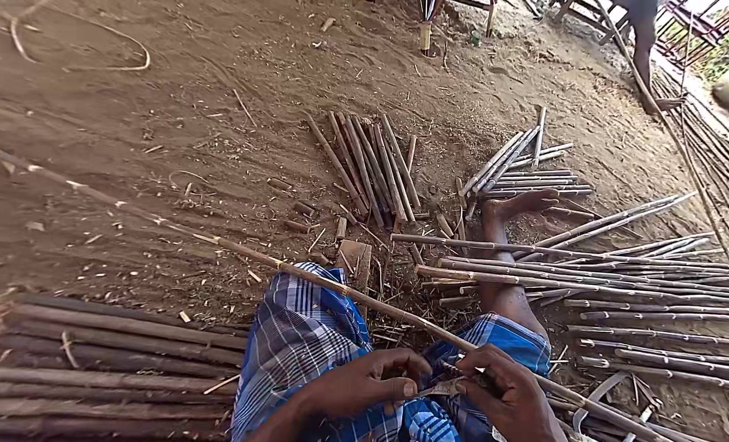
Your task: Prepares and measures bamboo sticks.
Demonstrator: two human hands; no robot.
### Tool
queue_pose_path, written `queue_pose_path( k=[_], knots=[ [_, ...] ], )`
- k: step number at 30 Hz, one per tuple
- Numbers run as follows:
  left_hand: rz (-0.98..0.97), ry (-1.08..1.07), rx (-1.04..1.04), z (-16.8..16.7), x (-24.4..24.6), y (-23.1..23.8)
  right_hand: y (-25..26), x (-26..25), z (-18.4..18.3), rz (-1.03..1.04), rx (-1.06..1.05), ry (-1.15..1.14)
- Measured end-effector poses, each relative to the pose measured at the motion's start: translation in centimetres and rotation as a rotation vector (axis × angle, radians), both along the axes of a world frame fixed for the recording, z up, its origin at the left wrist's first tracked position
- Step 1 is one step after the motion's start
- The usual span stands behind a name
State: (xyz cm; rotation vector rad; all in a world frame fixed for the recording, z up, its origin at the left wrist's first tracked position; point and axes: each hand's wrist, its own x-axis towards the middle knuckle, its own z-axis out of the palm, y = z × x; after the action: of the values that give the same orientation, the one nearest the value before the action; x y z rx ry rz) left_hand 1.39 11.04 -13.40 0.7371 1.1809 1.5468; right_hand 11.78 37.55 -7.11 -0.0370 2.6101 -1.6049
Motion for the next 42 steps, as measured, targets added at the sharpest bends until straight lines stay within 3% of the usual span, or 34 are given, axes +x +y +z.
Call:
queue_pose_path(
  k=[3,5,8,15,20,22,27,42],
  knots=[
    [-0.015,0.323,0.048,1.3,0.2,0.9,-2.1,0.3,1.5,0.117,-0.077,0.037],
    [-0.059,0.391,0.120,1.9,0.1,1.1,-3.4,0.7,2.8,0.141,-0.116,0.097],
    [-0.063,0.257,0.088,1.4,-1.0,0.4,-2.0,1.6,3.7,0.041,-0.047,0.126],
    [0.231,0.161,-0.302,-0.7,-2.3,-1.7,3.2,4.9,1.3,-0.333,0.049,0.023],
    [0.712,-0.321,-0.401,-0.7,-0.4,1.4,4.7,5.4,0.2,-0.390,0.085,-0.023],
    [0.820,-0.437,-0.381,-0.9,0.1,2.7,5.2,5.6,0.2,-0.414,0.168,-0.042],
    [0.927,-0.484,-0.332,-2.1,0.2,4.6,6.9,5.7,-1.2,-0.482,0.425,-0.112],
    [1.003,-0.593,-0.316,-2.5,0.2,5.0,6.7,5.2,-2.2,-0.509,0.468,-0.090]
  ],
)
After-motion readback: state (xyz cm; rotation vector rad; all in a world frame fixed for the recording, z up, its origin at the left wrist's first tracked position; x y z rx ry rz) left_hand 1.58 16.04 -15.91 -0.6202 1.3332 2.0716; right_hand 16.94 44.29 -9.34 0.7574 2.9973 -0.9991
